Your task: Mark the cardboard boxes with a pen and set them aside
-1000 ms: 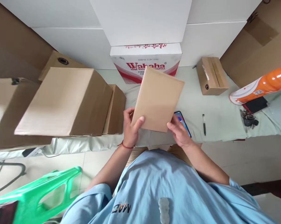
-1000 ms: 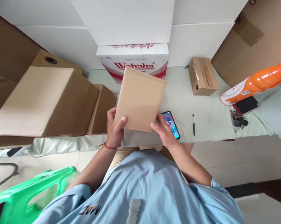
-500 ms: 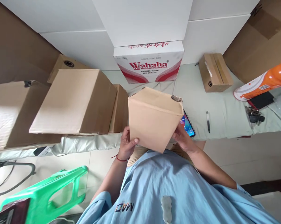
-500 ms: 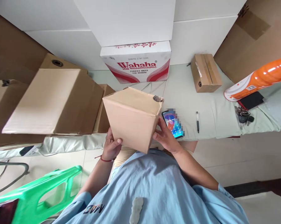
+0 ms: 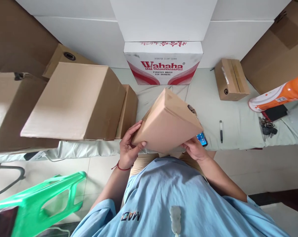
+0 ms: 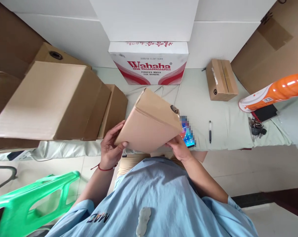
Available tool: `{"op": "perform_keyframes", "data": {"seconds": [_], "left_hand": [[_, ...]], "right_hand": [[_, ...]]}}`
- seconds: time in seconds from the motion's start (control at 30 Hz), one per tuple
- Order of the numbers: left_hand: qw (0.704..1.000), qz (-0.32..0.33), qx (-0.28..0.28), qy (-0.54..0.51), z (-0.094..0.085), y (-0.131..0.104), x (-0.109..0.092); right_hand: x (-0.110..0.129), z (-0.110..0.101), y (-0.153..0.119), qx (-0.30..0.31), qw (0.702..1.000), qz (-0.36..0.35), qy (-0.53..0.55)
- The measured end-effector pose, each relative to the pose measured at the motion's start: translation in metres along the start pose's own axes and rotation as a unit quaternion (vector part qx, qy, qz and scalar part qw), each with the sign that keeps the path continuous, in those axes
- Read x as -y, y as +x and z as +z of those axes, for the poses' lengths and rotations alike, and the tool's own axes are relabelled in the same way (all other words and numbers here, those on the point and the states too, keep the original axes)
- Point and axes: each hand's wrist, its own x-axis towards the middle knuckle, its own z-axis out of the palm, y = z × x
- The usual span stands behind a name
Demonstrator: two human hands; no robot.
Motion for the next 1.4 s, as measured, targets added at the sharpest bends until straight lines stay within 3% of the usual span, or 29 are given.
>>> {"op": "perform_keyframes", "data": {"seconds": [0.1,0.23,0.33,0.43,0.53,0.7,0.8,0.97,1.13,1.27,1.4], "left_hand": [[0.982,0.137,0.050,0.119,0.000,0.000,-0.021],[0.930,0.271,0.086,0.234,0.009,0.003,-0.047],[0.908,0.317,0.079,0.263,0.019,0.004,-0.056],[0.911,0.330,0.059,0.238,0.025,0.003,-0.054],[0.935,0.307,0.069,0.162,0.025,0.001,-0.049],[0.978,0.179,0.092,0.051,0.023,0.003,-0.051],[0.987,0.131,0.094,0.017,0.026,0.011,-0.058],[0.988,0.109,0.105,-0.040,0.030,0.026,-0.067],[0.990,0.084,0.094,-0.062,0.033,0.027,-0.066],[0.994,0.070,0.056,-0.059,0.032,0.023,-0.061],[0.997,0.060,0.014,-0.041,0.026,0.018,-0.049]], "right_hand": [[-0.002,-0.002,0.007,0.001,1.000,0.014,0.019],[-0.005,0.007,0.008,0.017,0.995,0.031,0.092],[-0.008,0.013,0.005,0.030,0.987,0.049,0.153],[-0.009,0.013,0.003,0.031,0.986,0.049,0.155],[-0.007,0.007,0.003,0.018,0.989,0.053,0.134],[0.003,-0.001,0.005,-0.012,0.995,0.060,0.084],[0.013,0.000,0.006,0.012,0.995,0.087,0.051],[0.029,0.004,0.004,0.029,0.995,0.096,0.023],[0.036,0.009,0.001,0.002,0.999,0.050,0.019],[0.037,0.014,-0.006,-0.018,0.999,-0.028,-0.015],[0.039,0.014,-0.021,0.023,0.989,-0.083,-0.122]]}}
